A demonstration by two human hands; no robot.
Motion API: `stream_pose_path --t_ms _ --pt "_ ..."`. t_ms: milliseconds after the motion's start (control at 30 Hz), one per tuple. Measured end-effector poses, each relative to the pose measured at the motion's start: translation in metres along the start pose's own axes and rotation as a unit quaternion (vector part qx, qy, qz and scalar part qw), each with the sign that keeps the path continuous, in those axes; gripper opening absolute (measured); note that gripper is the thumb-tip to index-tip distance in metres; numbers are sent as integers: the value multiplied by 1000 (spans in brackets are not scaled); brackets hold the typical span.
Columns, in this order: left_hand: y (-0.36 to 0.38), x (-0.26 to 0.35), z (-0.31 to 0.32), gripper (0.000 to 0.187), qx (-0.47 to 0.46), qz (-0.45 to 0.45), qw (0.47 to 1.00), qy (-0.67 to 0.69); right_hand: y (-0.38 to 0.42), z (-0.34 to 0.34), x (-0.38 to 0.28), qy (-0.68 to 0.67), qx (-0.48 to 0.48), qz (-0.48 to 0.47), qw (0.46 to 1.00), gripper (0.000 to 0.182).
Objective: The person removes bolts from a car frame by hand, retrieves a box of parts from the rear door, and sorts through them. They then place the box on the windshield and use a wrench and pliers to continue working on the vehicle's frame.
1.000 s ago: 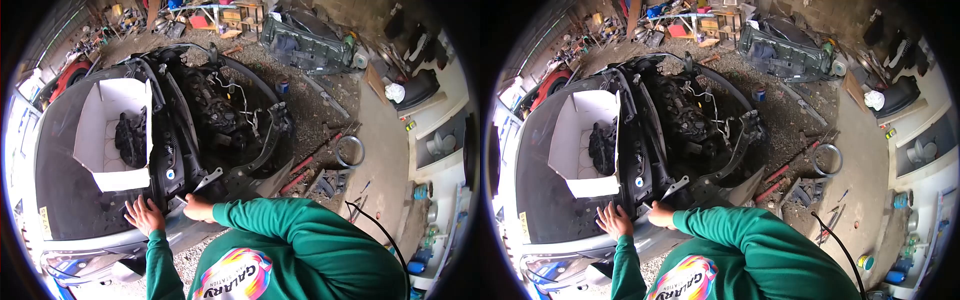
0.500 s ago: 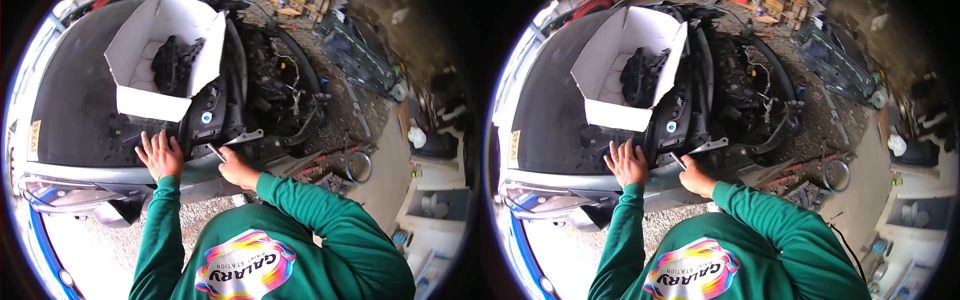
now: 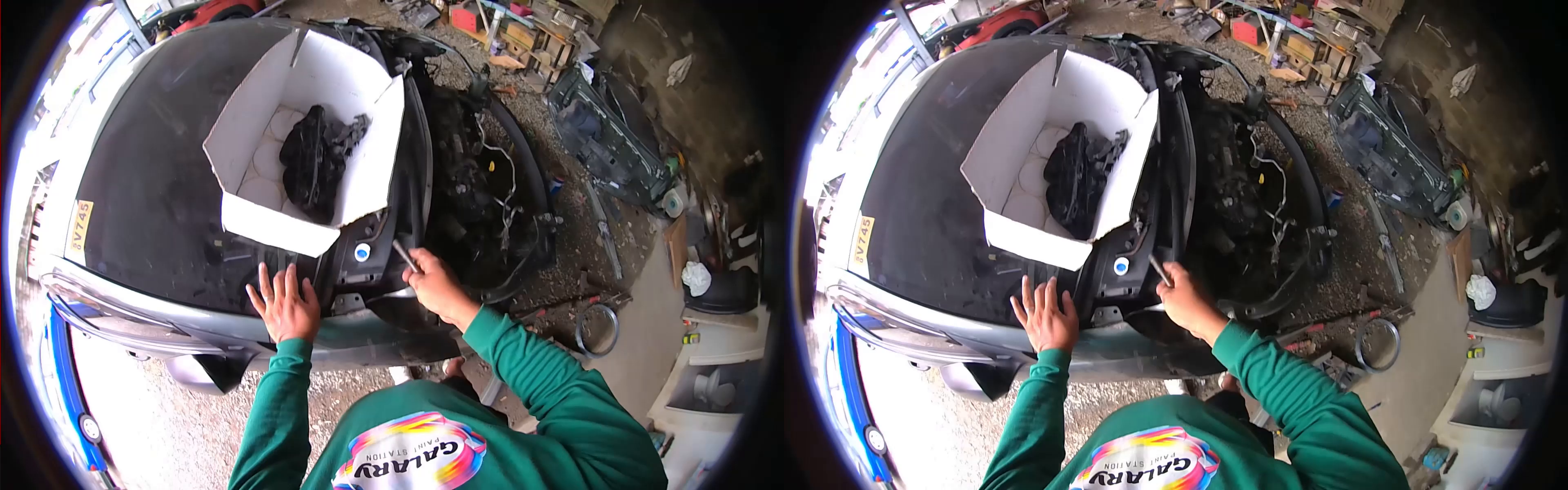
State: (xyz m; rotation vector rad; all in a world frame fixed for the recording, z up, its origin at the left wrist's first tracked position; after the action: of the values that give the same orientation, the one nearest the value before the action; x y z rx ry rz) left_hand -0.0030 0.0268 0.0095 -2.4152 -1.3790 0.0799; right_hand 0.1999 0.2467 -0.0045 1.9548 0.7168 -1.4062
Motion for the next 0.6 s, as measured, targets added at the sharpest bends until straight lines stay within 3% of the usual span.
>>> stream_pose_path --t_ms 100,167,233,300,333,367,467,600 --pt "-1 5 -5 42 -7 -8 1000 -6 -64 18 18 -113 57 -94 987 49" --pt "-1 5 0 42 -8 -12 1000 -16 -114 44 25 -108 25 -85 990 64" --pt "-1 9 -2 42 -4 -11 1000 -18 -124 42 -24 -10 -50 -63 997 70" --pt "-1 8 2 41 -2 -9 1000 -29 -134 54 -31 150 -79 -79 982 73" --pt "-1 9 2 41 -10 -18 999 -37 -129 49 -33 105 -108 -142 978 72" --pt "-1 10 1 40 -11 -18 999 -43 -125 42 -33 128 -66 -190 971 67" --pt "0 11 -1 40 -14 -20 999 -48 -135 -6 -39 177 21 -111 978 58" --pt "-3 13 2 39 -6 -18 999 -48 -232 -61 14 215 147 -129 957 51"
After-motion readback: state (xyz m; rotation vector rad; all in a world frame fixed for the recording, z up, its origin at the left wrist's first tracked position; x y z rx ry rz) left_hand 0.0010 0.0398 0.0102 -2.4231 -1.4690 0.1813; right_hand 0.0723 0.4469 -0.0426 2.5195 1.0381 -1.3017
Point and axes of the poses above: each hand's wrist, its own y-axis away from the middle knuckle, its own z-axis out of the palm, x = y × z, the point moved 2 cm from there along -y, towards the middle knuckle, and after that the axes turned 11 degrees about -z, right-handed, at the moved point
